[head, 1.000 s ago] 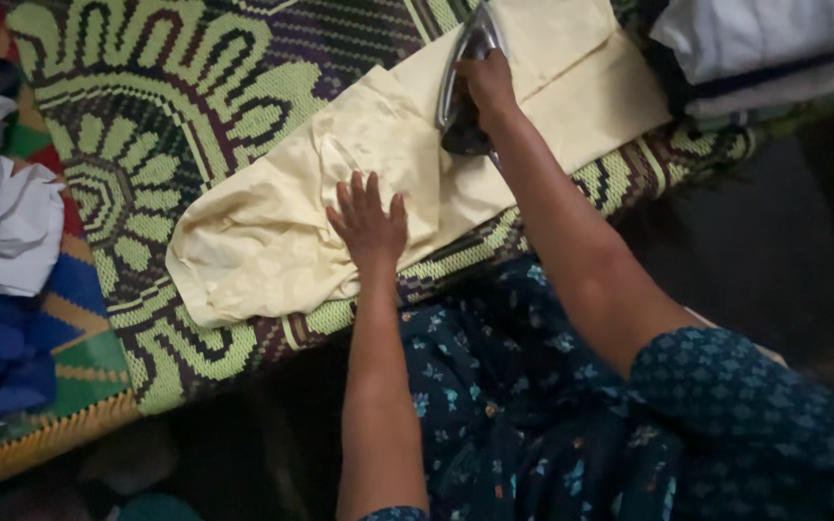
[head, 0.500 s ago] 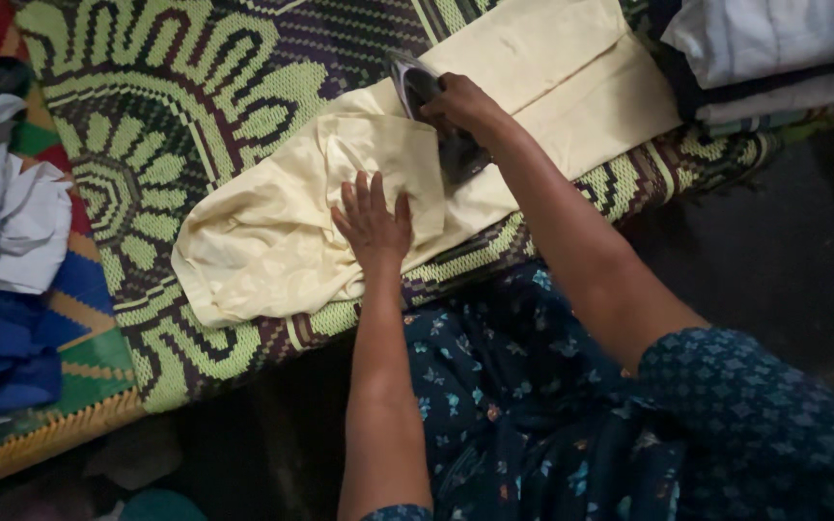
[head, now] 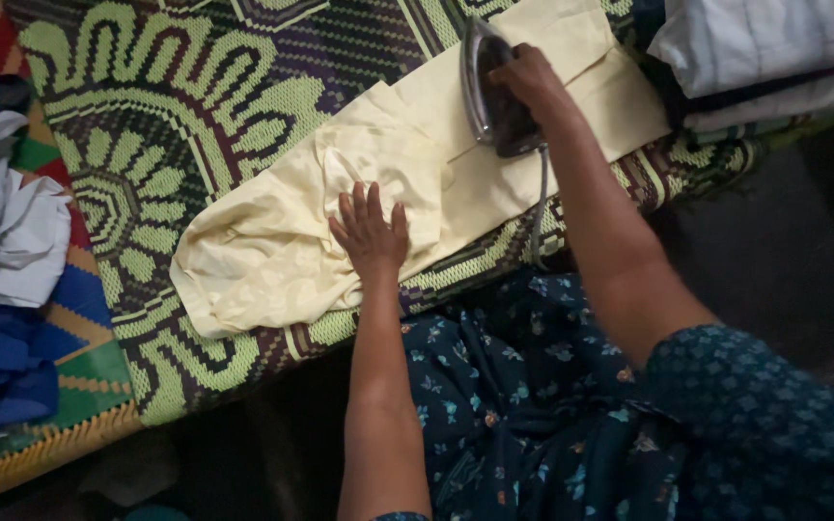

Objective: The person irons a cream-colored shirt laid out on a patterned mat on the floor. They use a handheld electric iron to smooth the fabric, moving it back and forth across the shirt's surface. The person adjusts the shirt's position with their left hand while ironing with their right hand.

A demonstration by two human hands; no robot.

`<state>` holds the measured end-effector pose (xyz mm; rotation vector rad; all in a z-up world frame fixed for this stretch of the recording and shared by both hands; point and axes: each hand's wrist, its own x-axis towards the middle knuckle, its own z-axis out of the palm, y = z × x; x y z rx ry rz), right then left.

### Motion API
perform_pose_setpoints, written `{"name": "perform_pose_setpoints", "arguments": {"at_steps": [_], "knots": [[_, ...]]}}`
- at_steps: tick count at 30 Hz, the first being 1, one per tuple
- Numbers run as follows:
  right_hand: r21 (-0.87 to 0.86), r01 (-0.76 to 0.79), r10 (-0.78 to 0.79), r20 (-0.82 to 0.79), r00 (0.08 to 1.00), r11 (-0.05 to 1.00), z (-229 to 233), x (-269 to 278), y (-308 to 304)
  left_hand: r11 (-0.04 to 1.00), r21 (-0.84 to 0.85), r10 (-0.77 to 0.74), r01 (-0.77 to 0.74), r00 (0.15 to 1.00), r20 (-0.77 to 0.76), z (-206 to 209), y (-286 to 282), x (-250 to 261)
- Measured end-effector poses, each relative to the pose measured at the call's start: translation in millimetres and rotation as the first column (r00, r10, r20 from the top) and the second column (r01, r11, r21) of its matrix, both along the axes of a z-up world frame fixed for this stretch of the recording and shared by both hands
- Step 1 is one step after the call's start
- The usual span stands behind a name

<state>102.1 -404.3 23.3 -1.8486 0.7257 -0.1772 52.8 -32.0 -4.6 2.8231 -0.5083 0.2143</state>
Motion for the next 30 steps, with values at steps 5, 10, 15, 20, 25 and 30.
{"name": "perform_pose_setpoints", "arguments": {"at_steps": [5, 10, 15, 20, 25, 30], "knots": [[0.022, 0.06, -0.061, 0.045, 0.997, 0.998, -10, -8, -34, 1.0, 0.007, 0.004, -0.004, 1.0, -0.016, 2, 0, 0], [-0.014, 0.071, -0.07, 0.071, 0.995, 0.997, 6, -32, -30, 1.0, 0.018, 0.01, -0.01, 1.0, 0.011, -1, -1, 2], [-0.095, -0.092, 0.076, -0.161, 0.984, 0.991, 38, -67, -17, 1.0, 0.026, 0.007, -0.007, 1.0, 0.011, -5, 0, 4], [-0.147, -0.136, 0.124, -0.092, 0.988, 0.98, 4, -43, -46, 1.0, 0.026, 0.008, -0.007, 1.0, -0.024, -2, 0, 2], [-0.232, -0.076, 0.076, -0.01, 0.997, 0.97, -16, -5, -64, 1.0, 0.014, 0.007, -0.006, 1.0, -0.02, 0, -1, 1], [-0.192, -0.206, 0.181, -0.141, 0.973, 0.96, 12, -18, -53, 1.0, -0.024, -0.003, 0.004, 0.999, 0.038, -5, 1, 1]]}}
